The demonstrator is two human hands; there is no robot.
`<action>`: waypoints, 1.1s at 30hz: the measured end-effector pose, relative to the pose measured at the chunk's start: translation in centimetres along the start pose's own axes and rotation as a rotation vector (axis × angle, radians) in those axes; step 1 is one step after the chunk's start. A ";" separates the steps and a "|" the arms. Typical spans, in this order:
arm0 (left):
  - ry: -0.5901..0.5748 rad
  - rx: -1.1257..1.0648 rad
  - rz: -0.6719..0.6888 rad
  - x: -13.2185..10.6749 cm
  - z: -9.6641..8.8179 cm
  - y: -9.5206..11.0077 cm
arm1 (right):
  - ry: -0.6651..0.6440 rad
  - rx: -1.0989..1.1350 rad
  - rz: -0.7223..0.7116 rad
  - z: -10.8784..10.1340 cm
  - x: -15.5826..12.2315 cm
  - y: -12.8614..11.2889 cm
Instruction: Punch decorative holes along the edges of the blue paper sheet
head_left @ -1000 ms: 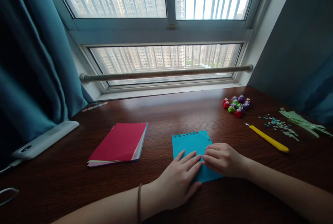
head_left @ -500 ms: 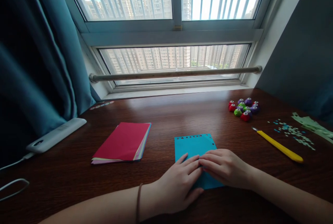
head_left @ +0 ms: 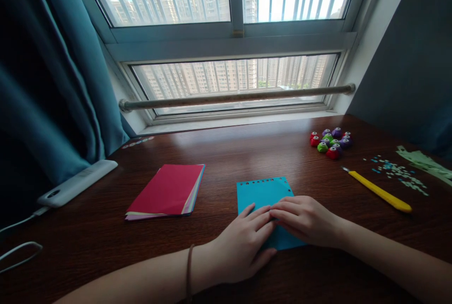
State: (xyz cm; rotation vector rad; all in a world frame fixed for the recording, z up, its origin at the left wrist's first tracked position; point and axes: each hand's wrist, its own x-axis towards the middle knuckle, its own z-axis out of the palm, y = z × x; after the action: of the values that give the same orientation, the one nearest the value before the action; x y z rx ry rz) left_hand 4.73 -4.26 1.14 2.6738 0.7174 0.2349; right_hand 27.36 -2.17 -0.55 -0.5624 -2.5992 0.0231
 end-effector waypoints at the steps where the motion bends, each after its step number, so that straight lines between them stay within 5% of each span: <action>1: -0.001 0.005 0.000 0.0 0.0 0.0 | 0.004 -0.002 -0.002 0.0 0.0 0.0; 14: 0.004 0.003 0.003 0.0 0.0 0.1 | 0.015 -0.052 -0.044 -0.1 0.1 0.2; 20: -0.002 0.001 -0.008 0.0 0.4 -0.2 | 0.120 -0.149 -0.008 -0.8 0.7 -3.2; 27: -0.156 0.006 0.045 0.3 0.8 -1.4 | -0.253 0.043 -0.184 -1.2 1.2 -5.0; 33: -0.166 0.036 0.058 0.5 0.7 -1.4 | -0.304 0.218 -0.111 -1.1 1.0 -4.1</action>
State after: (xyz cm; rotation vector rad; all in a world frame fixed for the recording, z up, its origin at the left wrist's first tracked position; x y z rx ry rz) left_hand 4.70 -3.15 -0.01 2.7108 0.5992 0.0144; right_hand 25.52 -5.58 1.34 -0.3582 -2.8666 0.3786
